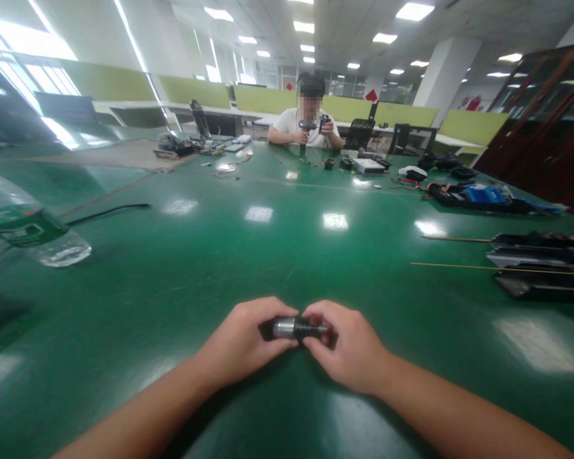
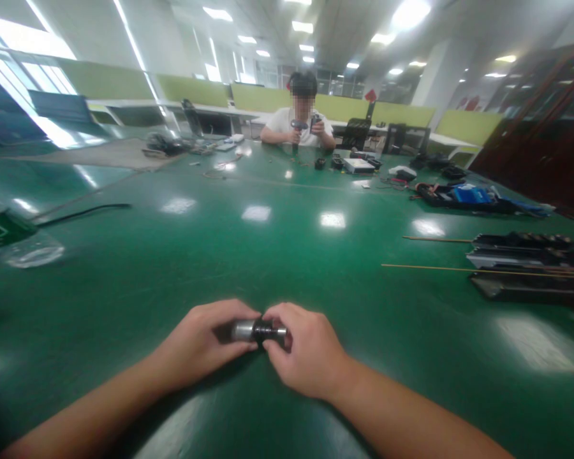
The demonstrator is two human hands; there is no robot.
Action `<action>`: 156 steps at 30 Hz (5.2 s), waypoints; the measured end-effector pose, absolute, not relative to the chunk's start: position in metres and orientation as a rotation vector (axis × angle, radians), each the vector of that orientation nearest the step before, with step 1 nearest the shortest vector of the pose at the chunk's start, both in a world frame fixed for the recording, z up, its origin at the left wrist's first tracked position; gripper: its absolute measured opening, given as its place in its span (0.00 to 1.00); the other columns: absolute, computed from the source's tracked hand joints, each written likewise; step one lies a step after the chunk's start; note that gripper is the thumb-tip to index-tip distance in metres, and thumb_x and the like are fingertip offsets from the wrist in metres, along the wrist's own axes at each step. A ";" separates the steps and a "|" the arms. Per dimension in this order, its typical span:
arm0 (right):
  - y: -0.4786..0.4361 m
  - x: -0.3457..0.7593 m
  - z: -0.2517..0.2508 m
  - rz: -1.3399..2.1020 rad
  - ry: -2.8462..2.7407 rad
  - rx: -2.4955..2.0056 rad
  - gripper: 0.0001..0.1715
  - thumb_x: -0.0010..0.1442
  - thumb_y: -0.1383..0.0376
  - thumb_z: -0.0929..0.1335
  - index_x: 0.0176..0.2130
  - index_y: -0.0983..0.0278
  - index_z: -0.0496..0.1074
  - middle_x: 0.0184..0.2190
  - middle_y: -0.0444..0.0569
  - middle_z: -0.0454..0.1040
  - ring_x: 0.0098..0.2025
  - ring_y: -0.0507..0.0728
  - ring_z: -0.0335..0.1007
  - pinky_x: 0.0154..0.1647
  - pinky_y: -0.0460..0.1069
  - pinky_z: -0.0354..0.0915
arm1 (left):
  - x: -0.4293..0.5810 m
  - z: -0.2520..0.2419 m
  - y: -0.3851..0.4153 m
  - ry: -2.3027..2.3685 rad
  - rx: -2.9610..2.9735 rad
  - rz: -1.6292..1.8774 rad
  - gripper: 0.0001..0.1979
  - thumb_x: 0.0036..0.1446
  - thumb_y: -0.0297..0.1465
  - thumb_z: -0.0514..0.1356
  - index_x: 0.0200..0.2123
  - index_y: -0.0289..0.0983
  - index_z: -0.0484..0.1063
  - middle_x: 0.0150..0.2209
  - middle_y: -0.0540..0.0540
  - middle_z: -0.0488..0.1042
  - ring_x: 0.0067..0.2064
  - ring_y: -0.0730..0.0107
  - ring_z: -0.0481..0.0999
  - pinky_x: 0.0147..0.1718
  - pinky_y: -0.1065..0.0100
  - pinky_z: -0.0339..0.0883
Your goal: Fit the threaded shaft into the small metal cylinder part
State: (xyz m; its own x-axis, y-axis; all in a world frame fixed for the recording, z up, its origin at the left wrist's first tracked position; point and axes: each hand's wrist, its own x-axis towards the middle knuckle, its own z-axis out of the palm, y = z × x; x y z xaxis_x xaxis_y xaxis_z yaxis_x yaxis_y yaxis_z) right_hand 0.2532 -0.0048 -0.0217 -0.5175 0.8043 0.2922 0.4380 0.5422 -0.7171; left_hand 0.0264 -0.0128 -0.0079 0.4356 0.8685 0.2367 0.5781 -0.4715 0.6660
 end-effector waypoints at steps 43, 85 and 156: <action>-0.001 0.257 -0.020 0.677 -2.252 -0.831 0.06 0.60 0.65 0.70 0.38 0.63 0.77 0.32 0.47 0.77 0.32 0.54 0.72 0.36 0.48 0.64 | 0.033 -0.005 -0.019 1.256 2.218 0.848 0.10 0.53 0.29 0.67 0.40 0.41 0.78 0.37 0.50 0.80 0.37 0.70 0.78 0.39 0.71 0.69; 0.000 0.258 -0.023 0.656 -2.218 -0.909 0.06 0.59 0.62 0.72 0.34 0.63 0.76 0.27 0.45 0.74 0.28 0.53 0.67 0.31 0.48 0.59 | 0.031 -0.005 -0.017 1.307 2.210 0.879 0.11 0.52 0.29 0.68 0.40 0.43 0.77 0.37 0.54 0.79 0.38 0.74 0.78 0.39 0.74 0.68; -0.008 0.255 -0.022 0.535 -2.273 -0.879 0.07 0.58 0.60 0.71 0.34 0.62 0.76 0.28 0.44 0.76 0.28 0.53 0.70 0.32 0.47 0.63 | -0.047 0.036 -0.002 1.848 1.536 1.072 0.29 0.52 0.50 0.66 0.47 0.36 0.66 0.50 0.40 0.78 0.50 0.61 0.78 0.53 0.59 0.71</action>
